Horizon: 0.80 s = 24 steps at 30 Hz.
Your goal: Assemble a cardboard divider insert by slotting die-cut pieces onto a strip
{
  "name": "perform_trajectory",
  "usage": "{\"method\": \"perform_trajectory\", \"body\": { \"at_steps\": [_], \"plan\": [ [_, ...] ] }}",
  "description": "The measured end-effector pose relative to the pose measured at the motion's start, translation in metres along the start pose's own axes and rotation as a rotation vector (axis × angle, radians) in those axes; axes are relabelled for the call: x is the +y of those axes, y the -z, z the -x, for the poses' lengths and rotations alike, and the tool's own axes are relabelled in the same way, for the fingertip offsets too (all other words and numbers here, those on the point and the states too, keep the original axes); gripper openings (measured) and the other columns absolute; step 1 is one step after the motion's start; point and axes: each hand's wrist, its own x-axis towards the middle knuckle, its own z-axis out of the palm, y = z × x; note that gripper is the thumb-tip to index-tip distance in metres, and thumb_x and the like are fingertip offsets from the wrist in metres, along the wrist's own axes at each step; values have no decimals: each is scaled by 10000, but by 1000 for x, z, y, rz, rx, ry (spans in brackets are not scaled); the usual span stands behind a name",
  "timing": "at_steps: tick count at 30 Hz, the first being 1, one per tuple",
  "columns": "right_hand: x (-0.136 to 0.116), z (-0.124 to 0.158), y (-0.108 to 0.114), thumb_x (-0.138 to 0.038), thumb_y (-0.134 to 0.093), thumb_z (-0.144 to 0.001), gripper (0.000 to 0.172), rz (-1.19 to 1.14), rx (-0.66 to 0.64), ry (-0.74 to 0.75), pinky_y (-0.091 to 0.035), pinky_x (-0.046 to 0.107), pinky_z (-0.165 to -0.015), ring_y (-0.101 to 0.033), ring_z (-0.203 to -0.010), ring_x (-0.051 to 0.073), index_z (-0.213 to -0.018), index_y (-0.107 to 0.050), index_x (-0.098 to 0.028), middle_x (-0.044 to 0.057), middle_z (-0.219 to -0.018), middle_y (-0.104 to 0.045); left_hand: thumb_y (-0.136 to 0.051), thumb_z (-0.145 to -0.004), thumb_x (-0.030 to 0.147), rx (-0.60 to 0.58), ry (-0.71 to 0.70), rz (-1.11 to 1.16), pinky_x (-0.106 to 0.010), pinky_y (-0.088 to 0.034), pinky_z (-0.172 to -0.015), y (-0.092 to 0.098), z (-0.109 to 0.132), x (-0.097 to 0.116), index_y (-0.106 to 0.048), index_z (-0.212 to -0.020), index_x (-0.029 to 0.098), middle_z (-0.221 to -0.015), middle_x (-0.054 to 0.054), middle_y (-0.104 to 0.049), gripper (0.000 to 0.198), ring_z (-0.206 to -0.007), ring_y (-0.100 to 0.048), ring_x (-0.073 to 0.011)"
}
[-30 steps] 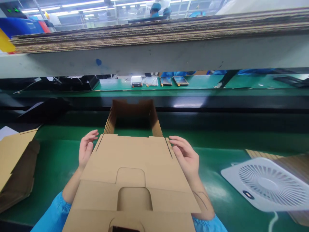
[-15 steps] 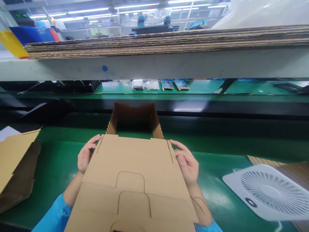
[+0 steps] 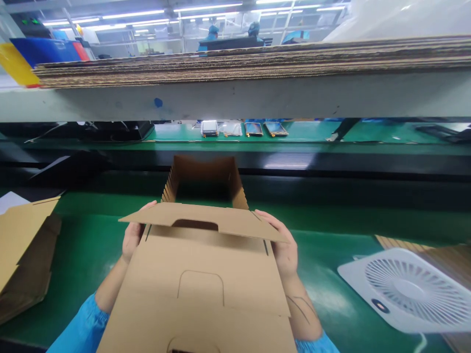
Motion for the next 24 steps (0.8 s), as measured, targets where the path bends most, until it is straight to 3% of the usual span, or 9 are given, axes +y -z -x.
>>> {"method": "perform_trajectory", "body": {
  "at_steps": [4,12,17,22,24],
  "plan": [
    [4,3,1,-621,-492,-1082,563,-11,-29,-74,-599,528,-1060,-692,-1317,363,-1351,-766,-211,154,-1403,-731,-526,-1072,628,-6,10,45,-570,-414,-1283,-3,0,0,-684,-1495,208,-1525,-177,-656,617,-1457,-593,-384],
    [12,3,2,-611,-589,-1036,473,-86,17,-60,-643,412,-902,-768,-1138,314,-1272,-788,-253,121,-1382,-746,-580,-1028,698,19,4,-11,-515,-447,-1259,3,-1,2,-712,-1436,195,-1527,-181,-640,662,-1451,-587,-372],
    [8,0,2,-632,-591,-1026,491,-55,-8,-62,-638,410,-948,-746,-1196,321,-1270,-780,-249,115,-1414,-729,-521,-1081,657,62,-18,-91,-468,-443,-1254,4,-2,1,-768,-1364,215,-1481,-140,-686,580,-1429,-600,-334],
    [5,1,1,-655,-583,-1033,605,-149,-128,-238,-612,376,-665,-762,-783,265,-1497,-647,-273,94,-1108,-813,-444,-1127,603,6,-42,-164,-490,-468,-1224,3,-5,1,-769,-1386,258,-1512,-113,-680,540,-1447,-592,-329],
    [4,2,0,-658,-557,-1046,621,-206,-146,-279,-607,373,-645,-763,-783,266,-1527,-620,-270,97,-1080,-813,-423,-1139,582,-12,-49,-206,-503,-457,-1242,4,-6,2,-763,-1402,271,-1530,-100,-673,531,-1468,-584,-324]
  ]
}}
